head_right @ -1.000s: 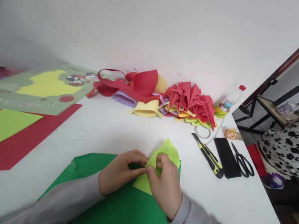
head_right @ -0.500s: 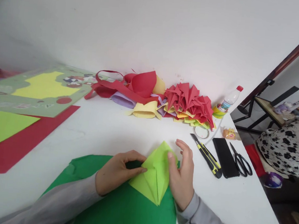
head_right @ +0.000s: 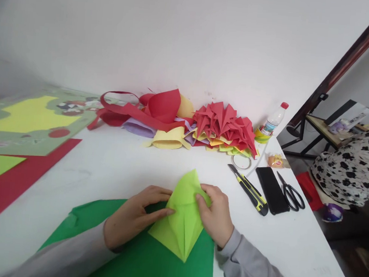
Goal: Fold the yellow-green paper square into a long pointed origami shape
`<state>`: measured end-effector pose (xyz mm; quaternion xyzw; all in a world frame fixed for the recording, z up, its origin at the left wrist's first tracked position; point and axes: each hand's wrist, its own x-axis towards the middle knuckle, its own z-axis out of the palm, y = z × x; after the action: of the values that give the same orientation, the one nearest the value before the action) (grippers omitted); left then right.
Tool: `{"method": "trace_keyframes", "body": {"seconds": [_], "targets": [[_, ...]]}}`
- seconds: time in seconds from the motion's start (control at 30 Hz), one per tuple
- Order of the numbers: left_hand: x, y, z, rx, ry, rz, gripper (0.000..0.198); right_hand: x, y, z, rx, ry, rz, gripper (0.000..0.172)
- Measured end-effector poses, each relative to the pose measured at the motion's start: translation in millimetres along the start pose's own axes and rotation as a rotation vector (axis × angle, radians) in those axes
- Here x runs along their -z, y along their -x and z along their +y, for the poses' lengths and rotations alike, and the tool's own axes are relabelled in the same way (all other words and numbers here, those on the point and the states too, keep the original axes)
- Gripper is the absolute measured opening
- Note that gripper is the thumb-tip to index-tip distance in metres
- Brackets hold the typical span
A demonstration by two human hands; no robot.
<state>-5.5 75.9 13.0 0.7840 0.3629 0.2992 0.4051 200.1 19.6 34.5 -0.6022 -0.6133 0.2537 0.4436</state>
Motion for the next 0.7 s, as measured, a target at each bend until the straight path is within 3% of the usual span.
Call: {"method": "trace_keyframes", "body": {"seconds": [0.17,0.3,0.43,0.5,0.6,0.7], "targets": [[-1.4,-2.3,-4.8,-0.008,-0.002,-0.007,0.024,-3.8,1.0,-3.9,0.099,0.047,-0.045,0.02],[-11.2,-2.3,-8.5,-0.149,-0.12,0.021,0.055,-7.0,0.6,-8.4,0.146,0.087,-0.037,0.023],[-26.1,0.1,-13.2,-0.267,-0.246,0.067,0.063,-11.6,1.8,-8.2,0.147,0.153,-0.049,0.025],[-30.9,0.3,-12.7,-0.247,-0.281,0.081,0.065,-14.0,4.0,-6.6,0.161,0.207,-0.023,0.027],[-32.0,-1.0,-8.0,-0.15,-0.281,0.049,0.062,-15.5,7.0,-6.0,0.247,0.296,0.018,0.047],[-29.3,-3.7,-3.5,-0.086,-0.252,0.036,0.06,-13.1,4.3,-9.1,0.34,0.37,-0.032,0.04]]}}
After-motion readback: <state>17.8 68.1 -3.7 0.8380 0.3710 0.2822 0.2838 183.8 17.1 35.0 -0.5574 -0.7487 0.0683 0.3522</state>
